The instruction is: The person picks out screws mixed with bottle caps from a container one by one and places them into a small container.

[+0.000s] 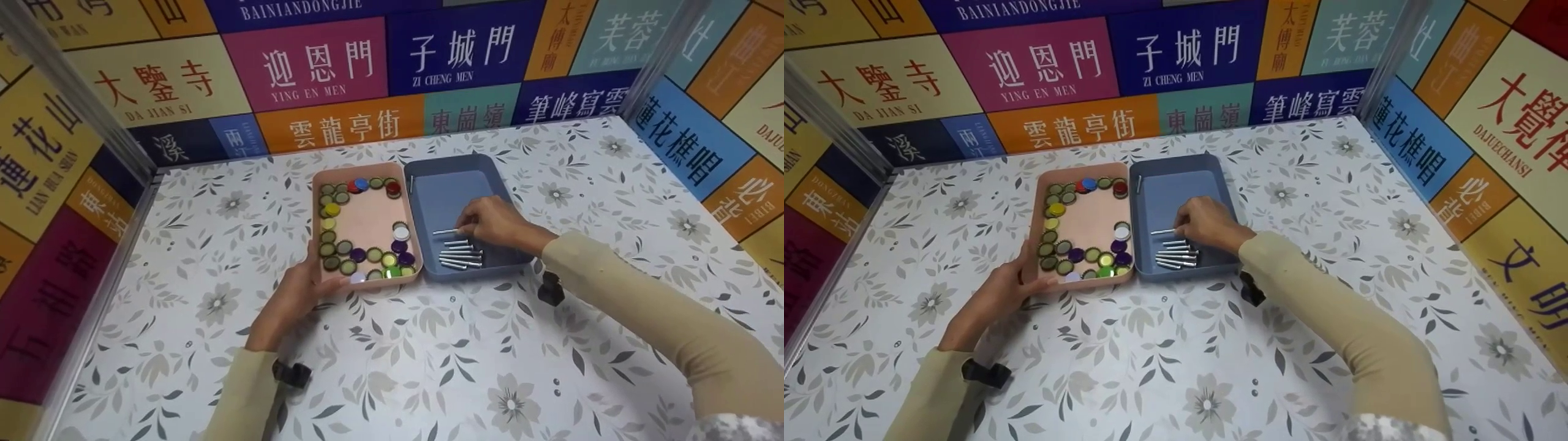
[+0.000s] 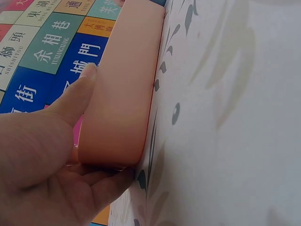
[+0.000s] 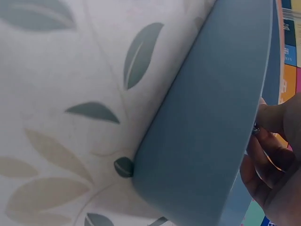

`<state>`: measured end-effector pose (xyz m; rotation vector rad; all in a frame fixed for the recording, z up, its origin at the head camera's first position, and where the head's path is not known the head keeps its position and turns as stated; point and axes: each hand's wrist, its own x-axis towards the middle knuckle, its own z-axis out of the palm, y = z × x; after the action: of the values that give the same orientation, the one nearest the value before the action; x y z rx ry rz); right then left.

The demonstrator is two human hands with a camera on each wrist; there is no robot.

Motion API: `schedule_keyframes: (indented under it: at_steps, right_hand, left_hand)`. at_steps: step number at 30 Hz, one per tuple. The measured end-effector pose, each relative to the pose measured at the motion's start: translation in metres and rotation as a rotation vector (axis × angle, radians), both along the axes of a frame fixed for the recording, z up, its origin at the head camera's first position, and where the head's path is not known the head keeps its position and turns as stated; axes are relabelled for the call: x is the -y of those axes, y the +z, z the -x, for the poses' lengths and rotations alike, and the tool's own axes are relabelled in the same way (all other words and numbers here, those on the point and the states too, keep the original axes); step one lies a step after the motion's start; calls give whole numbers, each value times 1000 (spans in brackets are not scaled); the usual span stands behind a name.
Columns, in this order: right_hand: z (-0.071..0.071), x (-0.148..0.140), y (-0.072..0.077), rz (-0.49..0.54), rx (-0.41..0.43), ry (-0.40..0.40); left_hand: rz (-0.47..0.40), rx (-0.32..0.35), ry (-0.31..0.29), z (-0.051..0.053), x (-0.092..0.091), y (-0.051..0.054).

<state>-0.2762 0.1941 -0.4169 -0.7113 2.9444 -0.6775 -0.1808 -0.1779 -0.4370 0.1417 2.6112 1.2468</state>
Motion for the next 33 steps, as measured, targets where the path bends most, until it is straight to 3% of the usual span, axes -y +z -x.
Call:
schedule_keyframes:
  at_steps: [7,20,28,33]
  right_hand:
    - [1,-2,-3,7,40,5]
    - [-5,-9,-5,18,34,26]
    - [-6,-10,-5,41,52,-3]
    - [-4,-6,-3,67,48,-25]
  left_hand:
    - [8,8,3,1,-1,-1]
    - [21,-53,-43,-1,0,2]
    - [41,35,-3,1,0,4]
    - [30,45,10,1,1,3]
